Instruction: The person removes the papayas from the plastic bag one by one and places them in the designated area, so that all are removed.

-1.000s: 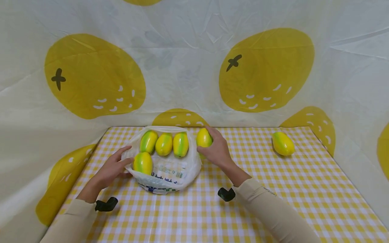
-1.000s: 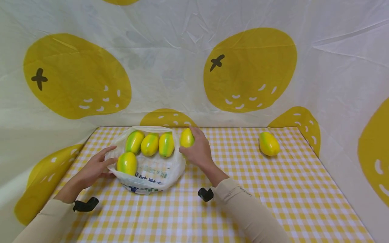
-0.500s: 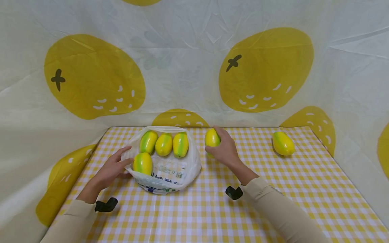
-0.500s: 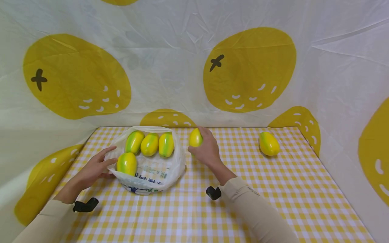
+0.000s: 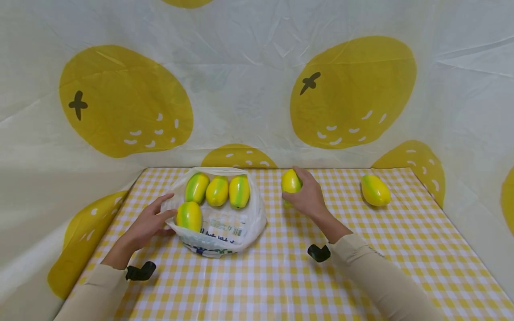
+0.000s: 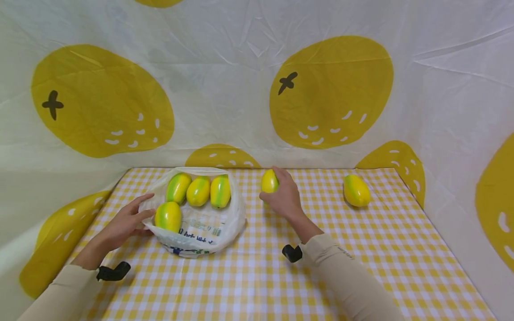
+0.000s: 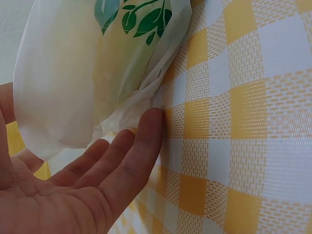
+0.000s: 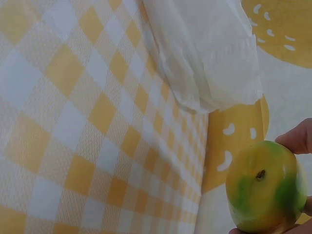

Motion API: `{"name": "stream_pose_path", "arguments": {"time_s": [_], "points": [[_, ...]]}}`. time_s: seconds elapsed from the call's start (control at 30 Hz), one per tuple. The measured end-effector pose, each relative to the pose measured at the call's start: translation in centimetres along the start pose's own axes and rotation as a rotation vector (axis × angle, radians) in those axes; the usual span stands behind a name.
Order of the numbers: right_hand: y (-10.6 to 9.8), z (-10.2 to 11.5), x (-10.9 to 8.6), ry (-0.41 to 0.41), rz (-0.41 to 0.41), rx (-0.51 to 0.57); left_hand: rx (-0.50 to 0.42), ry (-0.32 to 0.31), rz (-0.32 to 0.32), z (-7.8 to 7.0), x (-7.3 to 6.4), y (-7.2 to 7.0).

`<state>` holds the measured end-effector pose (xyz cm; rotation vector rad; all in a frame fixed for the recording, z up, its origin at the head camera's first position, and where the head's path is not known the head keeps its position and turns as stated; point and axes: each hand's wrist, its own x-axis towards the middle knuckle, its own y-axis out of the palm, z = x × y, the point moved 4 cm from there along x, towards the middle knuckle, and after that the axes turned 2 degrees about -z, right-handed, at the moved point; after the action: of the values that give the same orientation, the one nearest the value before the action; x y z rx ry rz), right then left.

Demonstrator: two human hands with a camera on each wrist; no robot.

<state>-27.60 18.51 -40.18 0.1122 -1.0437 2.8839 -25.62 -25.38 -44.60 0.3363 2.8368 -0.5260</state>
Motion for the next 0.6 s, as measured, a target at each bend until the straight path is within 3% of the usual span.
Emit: {"name": "stream_pose_path", "arguments": {"time_s": [0.6], "points": [[-1.8,-1.8,0.5,-0.005,-0.002,-0.067,0.023,0.007,-0.015,0.0,0.0,0.1]]}}
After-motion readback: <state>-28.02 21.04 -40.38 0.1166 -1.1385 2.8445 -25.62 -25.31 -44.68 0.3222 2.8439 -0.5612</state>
